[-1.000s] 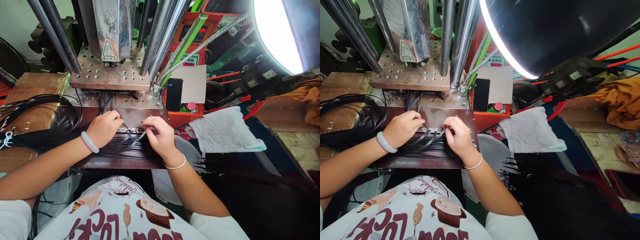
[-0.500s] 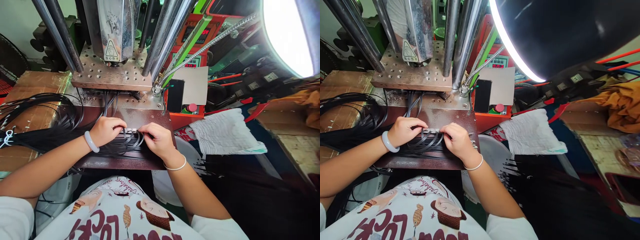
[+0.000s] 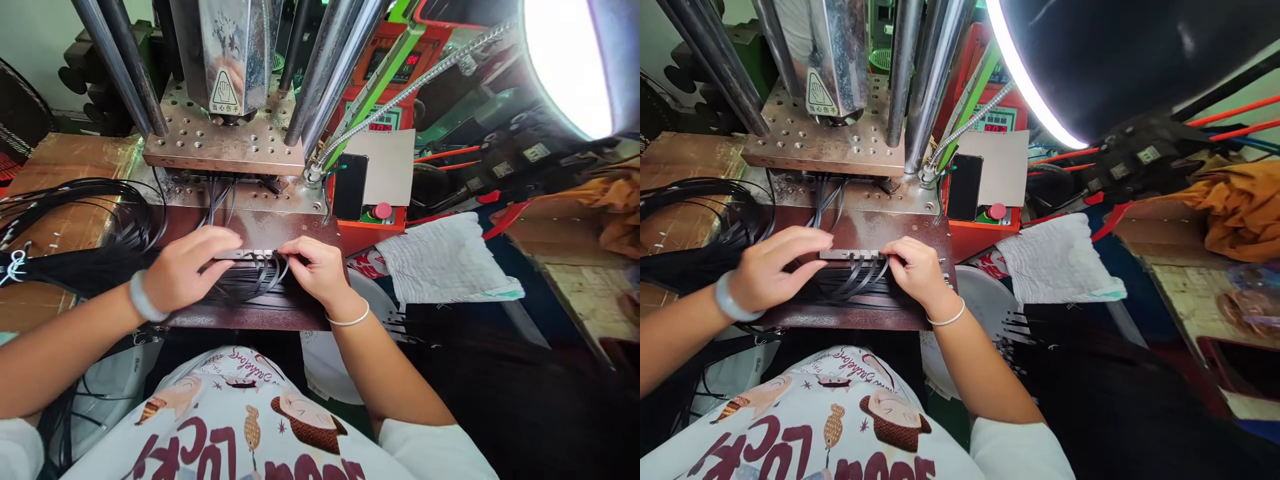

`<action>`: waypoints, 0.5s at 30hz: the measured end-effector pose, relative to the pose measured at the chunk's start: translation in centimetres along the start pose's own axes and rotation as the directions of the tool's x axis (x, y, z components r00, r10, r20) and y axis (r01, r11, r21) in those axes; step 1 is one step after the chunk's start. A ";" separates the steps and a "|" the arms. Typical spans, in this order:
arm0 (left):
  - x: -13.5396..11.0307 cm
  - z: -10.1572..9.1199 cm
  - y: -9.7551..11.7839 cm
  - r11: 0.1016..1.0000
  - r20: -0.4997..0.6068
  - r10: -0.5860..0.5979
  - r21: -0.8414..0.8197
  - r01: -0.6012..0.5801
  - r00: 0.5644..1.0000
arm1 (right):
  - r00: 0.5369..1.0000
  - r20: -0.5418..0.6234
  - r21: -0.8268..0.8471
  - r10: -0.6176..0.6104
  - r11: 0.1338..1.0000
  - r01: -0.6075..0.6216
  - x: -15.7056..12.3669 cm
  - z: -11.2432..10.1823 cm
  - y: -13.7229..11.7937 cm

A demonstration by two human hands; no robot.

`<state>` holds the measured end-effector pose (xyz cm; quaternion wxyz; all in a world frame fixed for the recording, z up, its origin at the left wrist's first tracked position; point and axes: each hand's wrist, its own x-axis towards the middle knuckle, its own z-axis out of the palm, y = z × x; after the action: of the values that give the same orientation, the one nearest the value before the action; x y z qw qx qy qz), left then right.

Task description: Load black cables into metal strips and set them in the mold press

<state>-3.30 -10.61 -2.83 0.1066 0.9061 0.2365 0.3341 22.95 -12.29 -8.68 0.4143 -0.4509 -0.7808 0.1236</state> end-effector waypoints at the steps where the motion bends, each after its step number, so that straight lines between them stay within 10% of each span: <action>1: -1.0 -1.1 1.3 0.998 0.004 0.042 -0.038 -0.042 0.999 | 1.000 0.011 -0.010 0.003 1.000 -0.002 0.0 0.0 0.0; 5: -6.0 -1.6 6.0 0.976 0.404 0.166 -0.201 -0.090 0.899 | 0.998 0.051 -0.097 -0.043 0.994 0.048 -0.1 -0.1 0.1; 9: -10.0 4.4 7.2 0.994 0.734 -0.104 0.107 0.037 0.671 | 0.997 0.063 -0.164 -0.053 0.984 0.063 -0.3 0.4 0.5; 12: -11.7 9.0 6.3 0.937 0.746 -0.349 0.300 0.181 0.567 | 0.998 0.049 -0.128 -0.027 0.991 0.033 -0.4 0.7 0.7; 15: -13.0 11.0 5.4 0.873 0.671 -0.487 0.386 0.297 0.559 | 0.998 -0.040 -0.034 -0.053 0.998 0.052 -0.3 0.7 0.8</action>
<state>-2.79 -22.16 -16.40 0.1618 0.8904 0.4042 -0.1326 23.01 -11.98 -9.73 0.4257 -0.4393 -0.7859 0.0906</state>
